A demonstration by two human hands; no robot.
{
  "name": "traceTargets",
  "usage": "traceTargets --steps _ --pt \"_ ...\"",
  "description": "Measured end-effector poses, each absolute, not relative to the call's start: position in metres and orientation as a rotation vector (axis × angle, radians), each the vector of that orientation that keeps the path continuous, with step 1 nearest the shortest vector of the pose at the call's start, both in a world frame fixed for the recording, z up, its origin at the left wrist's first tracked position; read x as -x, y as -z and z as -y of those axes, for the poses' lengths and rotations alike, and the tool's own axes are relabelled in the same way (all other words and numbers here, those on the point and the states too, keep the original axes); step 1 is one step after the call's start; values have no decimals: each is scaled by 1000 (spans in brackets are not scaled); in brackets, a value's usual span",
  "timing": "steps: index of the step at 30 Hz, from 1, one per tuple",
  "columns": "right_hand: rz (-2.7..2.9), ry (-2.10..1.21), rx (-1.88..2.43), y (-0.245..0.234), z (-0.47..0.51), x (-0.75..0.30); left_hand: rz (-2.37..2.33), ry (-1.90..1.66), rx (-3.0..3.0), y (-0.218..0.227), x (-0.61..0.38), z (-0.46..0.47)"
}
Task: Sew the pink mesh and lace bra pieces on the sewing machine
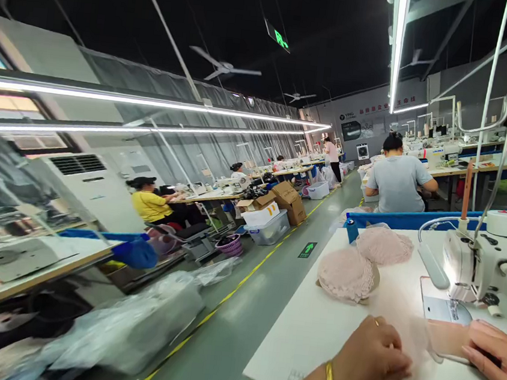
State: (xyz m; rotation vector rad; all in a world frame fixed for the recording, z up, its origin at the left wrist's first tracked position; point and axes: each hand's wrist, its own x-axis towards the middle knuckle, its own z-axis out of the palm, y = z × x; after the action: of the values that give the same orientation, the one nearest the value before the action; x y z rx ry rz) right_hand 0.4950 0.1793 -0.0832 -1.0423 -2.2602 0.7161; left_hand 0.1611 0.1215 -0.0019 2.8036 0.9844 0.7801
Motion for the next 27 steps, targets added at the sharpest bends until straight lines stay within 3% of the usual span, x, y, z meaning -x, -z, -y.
traceTargets --steps 5,9,15,21,27 --pt "2236 -842 1087 46 -163 -483 -744 -803 -2581 8 -169 -98" --pt "2292 -635 1059 48 -153 -469 -976 -911 -2475 -6 -162 -107" --pt "2346 -406 952 61 -152 -460 -1447 -394 -2609 -3 -142 -128" --pt "2347 -393 936 57 -154 -465 -1496 -705 -2553 -8 -146 -127" --pt "2399 -488 937 39 -148 -466 -1483 -592 -2466 13 -187 -143"
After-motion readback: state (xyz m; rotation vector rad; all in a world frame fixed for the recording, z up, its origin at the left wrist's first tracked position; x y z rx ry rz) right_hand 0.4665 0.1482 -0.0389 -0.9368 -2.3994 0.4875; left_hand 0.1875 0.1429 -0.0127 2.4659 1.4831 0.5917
